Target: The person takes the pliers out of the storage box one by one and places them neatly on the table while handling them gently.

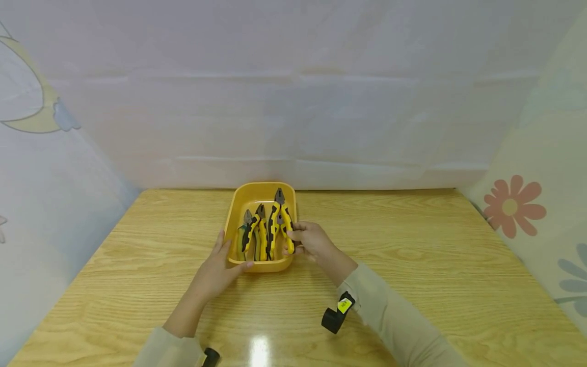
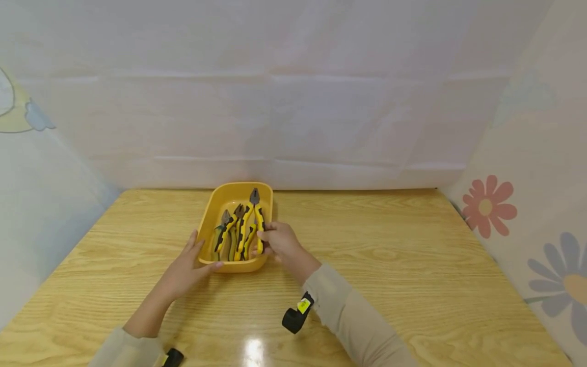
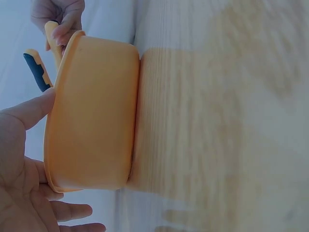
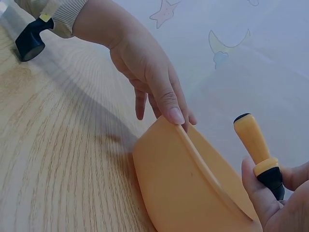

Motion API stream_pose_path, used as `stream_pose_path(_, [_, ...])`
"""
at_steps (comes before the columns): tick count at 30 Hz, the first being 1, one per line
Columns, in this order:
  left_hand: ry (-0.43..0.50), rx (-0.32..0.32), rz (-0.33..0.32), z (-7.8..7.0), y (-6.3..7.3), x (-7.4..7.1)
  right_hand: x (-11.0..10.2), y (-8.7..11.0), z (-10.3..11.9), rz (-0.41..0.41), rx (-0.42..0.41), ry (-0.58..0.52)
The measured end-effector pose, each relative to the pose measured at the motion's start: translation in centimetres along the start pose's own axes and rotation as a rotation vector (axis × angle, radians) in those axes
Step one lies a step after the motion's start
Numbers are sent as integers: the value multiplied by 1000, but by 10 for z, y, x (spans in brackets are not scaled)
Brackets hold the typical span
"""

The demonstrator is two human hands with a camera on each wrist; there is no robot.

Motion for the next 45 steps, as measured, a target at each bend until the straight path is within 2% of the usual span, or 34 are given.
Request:
stream_pose_path(12, [1, -11, 3, 1, 1, 0, -12, 7, 2, 35, -33, 26])
stream_pose_path(18, [20, -34, 22, 2, 2, 2, -16, 10, 0, 22, -26, 25])
stream_pose_path(33, [13, -21, 1, 2, -1, 1, -27, 10, 2, -28, -51, 34])
stream_pose_path(45, [9, -13, -11, 1, -1, 2, -38, 11, 2, -50, -57, -7])
Point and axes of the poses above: each hand's wrist, its own y-axis away from the middle knuckle, its own x-axis out of the palm, z = x × y, the point moved 6 cm from there along -y, towards the middle knuckle, and after that the axes turned 13 degrees about -y, right-handed, at the moved point
